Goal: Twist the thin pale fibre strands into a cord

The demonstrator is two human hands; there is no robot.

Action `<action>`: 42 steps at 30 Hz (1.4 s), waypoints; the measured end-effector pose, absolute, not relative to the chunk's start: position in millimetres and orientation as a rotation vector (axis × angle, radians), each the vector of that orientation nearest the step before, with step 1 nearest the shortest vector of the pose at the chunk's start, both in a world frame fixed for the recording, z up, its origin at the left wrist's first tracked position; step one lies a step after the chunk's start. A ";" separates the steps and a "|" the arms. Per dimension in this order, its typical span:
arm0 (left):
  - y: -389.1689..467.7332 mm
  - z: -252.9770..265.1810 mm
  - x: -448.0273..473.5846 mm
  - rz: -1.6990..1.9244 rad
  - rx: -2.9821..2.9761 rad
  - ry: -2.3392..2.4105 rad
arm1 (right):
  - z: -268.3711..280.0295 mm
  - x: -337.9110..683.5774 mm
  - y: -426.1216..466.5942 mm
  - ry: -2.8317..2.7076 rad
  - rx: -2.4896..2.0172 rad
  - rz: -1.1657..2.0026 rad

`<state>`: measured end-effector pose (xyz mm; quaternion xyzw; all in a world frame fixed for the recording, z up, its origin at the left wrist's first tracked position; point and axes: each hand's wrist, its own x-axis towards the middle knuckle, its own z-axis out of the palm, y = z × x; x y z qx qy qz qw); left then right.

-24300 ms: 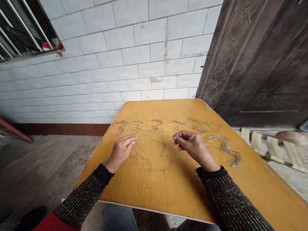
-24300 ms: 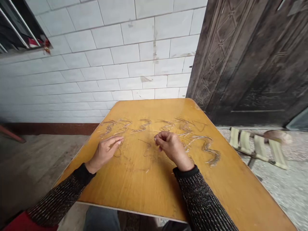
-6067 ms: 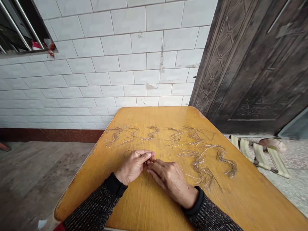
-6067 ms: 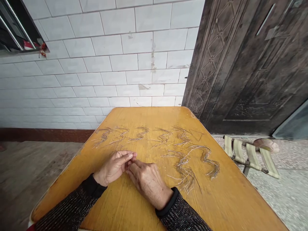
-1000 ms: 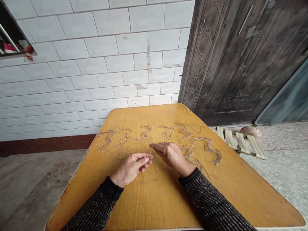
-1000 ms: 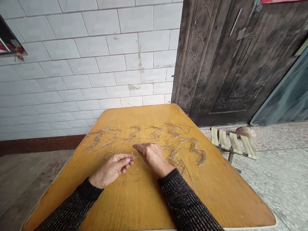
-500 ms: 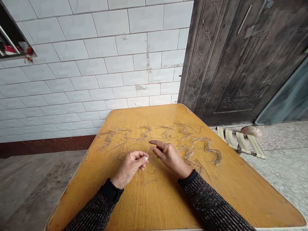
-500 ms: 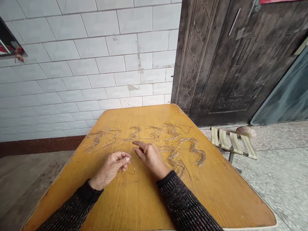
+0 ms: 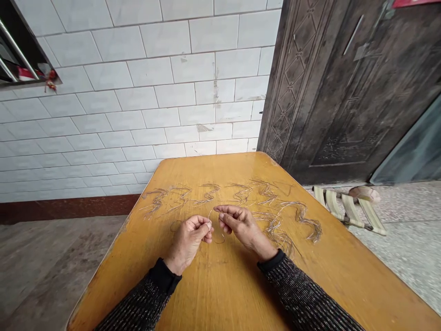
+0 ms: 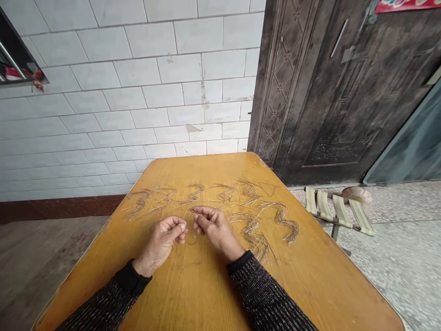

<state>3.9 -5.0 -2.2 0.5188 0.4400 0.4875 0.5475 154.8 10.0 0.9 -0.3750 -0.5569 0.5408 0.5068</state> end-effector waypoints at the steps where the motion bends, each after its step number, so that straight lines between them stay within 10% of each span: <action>1: -4.5 -2.3 3.9 1.168 1.229 1.050 | 0.0 153.5 9.9 -1.326 -0.903 1.306; 42: 4.0 -2.1 1.5 1.289 1.077 1.011 | -13.8 132.1 -8.2 -1.397 -0.954 1.468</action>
